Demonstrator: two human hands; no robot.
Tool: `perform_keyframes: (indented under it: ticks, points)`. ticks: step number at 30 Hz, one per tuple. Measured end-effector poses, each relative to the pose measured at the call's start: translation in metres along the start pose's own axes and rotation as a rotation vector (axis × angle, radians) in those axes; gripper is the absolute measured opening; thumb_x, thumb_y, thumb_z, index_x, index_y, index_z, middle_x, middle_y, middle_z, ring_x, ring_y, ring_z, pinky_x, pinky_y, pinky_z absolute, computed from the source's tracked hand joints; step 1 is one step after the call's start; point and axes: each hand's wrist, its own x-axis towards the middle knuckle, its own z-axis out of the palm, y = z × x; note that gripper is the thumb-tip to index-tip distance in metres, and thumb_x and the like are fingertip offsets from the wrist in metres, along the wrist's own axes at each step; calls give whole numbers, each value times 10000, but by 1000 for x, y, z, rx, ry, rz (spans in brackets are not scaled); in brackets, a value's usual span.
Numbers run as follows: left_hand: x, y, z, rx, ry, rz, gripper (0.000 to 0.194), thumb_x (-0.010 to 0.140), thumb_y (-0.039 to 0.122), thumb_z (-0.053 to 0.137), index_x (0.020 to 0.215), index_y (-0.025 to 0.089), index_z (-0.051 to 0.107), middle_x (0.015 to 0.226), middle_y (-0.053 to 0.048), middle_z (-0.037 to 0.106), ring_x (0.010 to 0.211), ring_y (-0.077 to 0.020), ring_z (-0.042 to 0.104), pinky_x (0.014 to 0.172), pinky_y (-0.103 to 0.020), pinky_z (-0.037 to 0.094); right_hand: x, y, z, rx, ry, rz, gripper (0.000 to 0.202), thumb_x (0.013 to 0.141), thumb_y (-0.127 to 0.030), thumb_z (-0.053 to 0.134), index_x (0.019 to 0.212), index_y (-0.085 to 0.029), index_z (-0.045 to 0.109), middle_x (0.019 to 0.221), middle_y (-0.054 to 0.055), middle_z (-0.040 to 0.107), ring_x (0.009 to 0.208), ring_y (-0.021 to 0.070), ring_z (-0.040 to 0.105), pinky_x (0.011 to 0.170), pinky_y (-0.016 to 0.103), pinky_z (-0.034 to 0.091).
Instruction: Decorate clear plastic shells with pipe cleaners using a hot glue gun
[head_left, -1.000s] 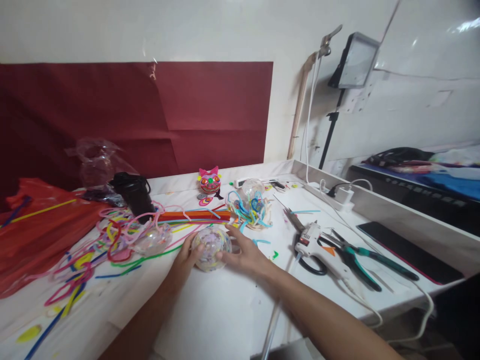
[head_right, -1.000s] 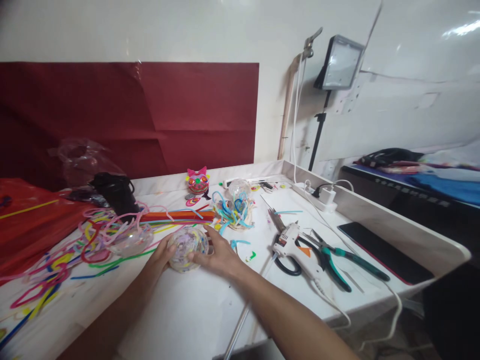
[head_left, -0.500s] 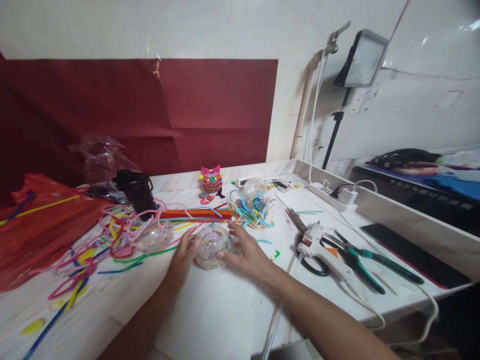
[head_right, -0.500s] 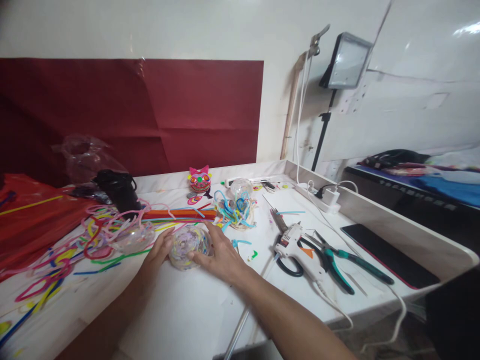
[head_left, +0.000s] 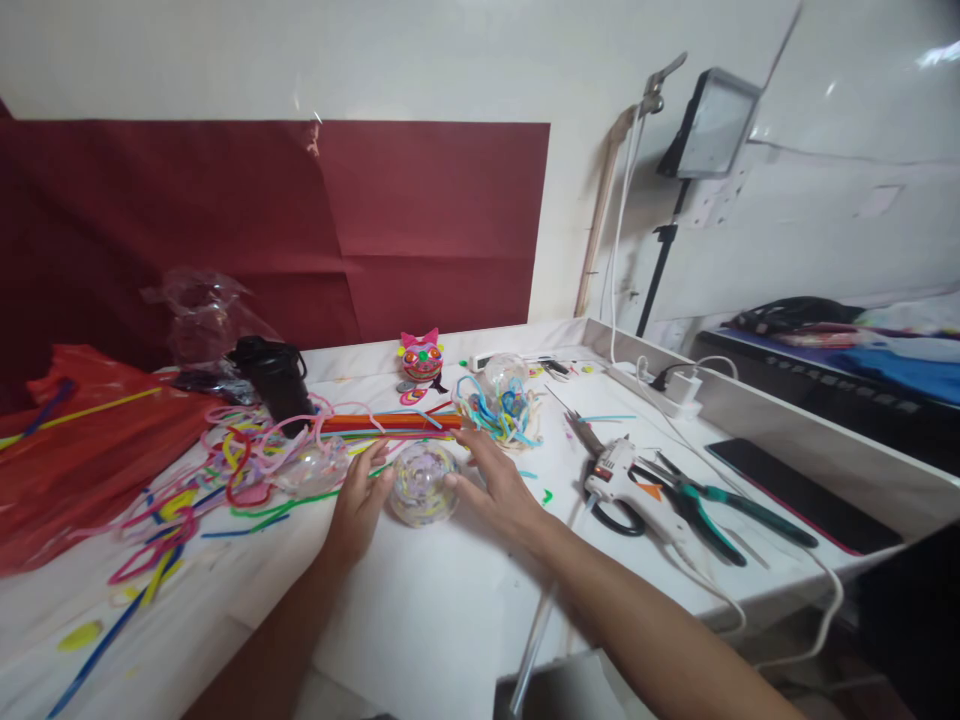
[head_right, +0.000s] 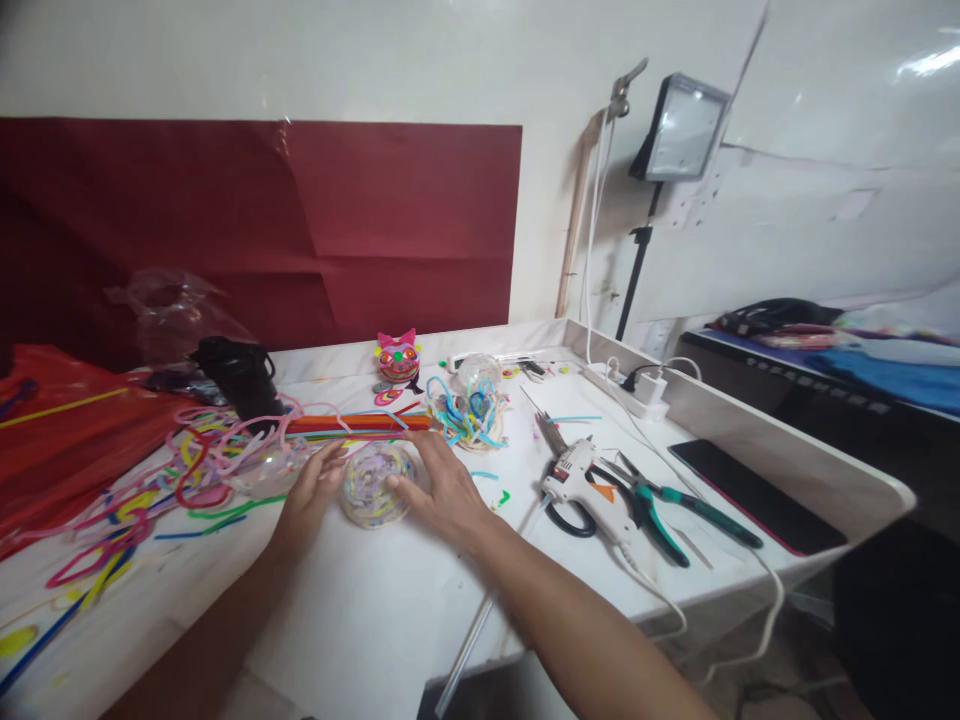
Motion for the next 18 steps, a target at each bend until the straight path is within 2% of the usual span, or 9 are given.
perform_keyframes:
  ticks: [5, 13, 16, 18]
  points:
    - [3, 3, -5, 72, -7, 94, 551, 890, 521, 473, 1314, 176, 536, 1307, -162, 589, 1181, -302, 578, 967, -458, 484, 7, 2, -6, 39, -50, 38, 451, 959, -461, 520, 1354, -243, 516, 1401, 131, 549, 1256, 260, 534, 860, 394, 548]
    - [3, 16, -7, 97, -36, 90, 469, 900, 485, 456, 1265, 216, 577, 1275, -135, 587, 1179, -290, 571, 1000, -442, 459, 17, -15, -22, -13, -145, 106, 372, 980, -473, 478, 1163, -200, 652, 1096, 98, 692, 963, 210, 655, 772, 348, 535]
    - [4, 14, -8, 72, -74, 92, 491, 888, 491, 475, 1278, 206, 568, 1302, -141, 571, 1198, -293, 561, 1013, -441, 449, 17, -21, -26, -26, -193, 115, 397, 974, -476, 484, 1124, -160, 672, 1046, 118, 699, 939, 218, 662, 769, 352, 534]
    - [3, 12, -8, 47, -124, 102, 531, 879, 501, 495, 1309, 194, 547, 1346, -151, 552, 1238, -301, 537, 1024, -439, 442, 14, -21, -26, -32, -217, 122, 427, 950, -483, 526, 1167, -138, 655, 1085, 139, 683, 970, 233, 655, 792, 371, 536]
